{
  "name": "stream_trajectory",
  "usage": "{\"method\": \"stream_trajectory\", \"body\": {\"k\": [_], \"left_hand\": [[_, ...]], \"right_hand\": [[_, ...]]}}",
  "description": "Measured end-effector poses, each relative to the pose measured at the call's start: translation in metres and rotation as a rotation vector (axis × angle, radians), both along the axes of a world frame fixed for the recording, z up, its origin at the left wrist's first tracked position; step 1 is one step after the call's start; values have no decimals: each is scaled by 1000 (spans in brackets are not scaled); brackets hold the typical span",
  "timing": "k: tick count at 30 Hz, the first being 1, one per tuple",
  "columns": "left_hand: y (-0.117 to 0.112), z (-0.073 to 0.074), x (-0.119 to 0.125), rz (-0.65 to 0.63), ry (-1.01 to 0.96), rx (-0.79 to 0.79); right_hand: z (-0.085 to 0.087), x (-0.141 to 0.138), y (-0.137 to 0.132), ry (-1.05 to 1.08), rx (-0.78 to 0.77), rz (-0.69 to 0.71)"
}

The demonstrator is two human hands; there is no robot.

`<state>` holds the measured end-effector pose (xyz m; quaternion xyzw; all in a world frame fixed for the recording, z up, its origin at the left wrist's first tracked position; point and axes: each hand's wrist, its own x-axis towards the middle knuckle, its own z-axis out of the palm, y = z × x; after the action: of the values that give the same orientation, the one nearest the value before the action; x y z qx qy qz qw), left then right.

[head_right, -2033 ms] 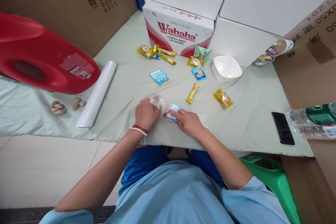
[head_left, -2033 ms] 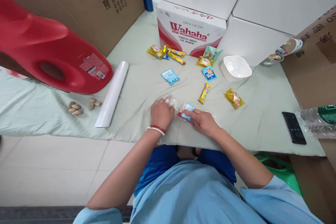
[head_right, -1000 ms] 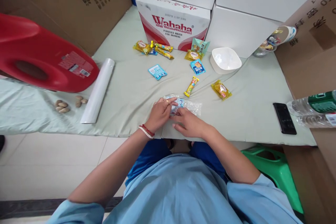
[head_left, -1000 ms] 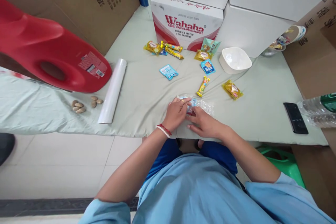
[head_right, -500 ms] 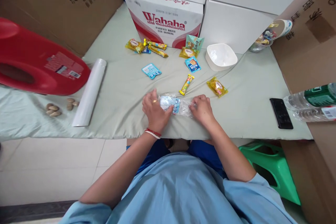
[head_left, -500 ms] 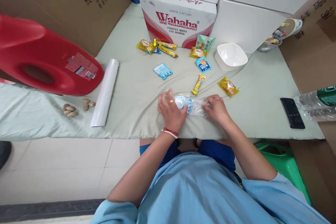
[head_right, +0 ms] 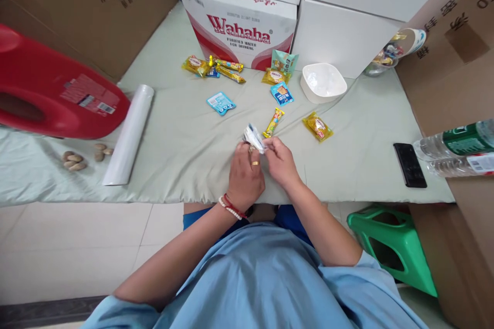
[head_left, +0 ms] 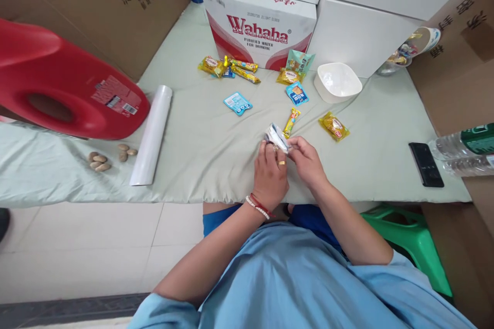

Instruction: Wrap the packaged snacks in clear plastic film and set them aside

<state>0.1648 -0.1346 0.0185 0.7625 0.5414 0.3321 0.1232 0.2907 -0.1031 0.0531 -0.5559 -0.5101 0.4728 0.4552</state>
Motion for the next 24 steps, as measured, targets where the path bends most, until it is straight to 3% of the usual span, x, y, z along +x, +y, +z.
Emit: {"method": "stream_trajectory", "body": {"k": [2,5,7,10,12,16,17,19,21,24], "left_hand": [[-9,-10,2,-79,-71,39],[-15,-21,1,-161,-186,26],[-14,-22,-3,-258,-258,-24],[-10,-14,-13,-400,-391,-114],[-8,-7,-20,-332,-557,-189],[-2,-1,-23,106,-930,-498],[0,0,-22,132,-1017,-600],[5,0,-18,62,-1172,-749],[10,-1,-14,6,-1267,-786],[15,0,-9,63,-1288,-769]], "right_hand": [[-1,4,-3,117,-48,5],[-8,7,-7,-3,-109,-2],[-17,9,-8,-55,-126,-45],[-33,14,-7,154,-194,-126],[-42,18,-7,340,-237,-175],[-47,20,-14,526,-206,-213],[-46,18,-16,527,-195,-194],[-42,13,-21,496,-178,-142],[-39,10,-24,450,-166,-105],[-38,12,-26,386,-205,-84]]}}
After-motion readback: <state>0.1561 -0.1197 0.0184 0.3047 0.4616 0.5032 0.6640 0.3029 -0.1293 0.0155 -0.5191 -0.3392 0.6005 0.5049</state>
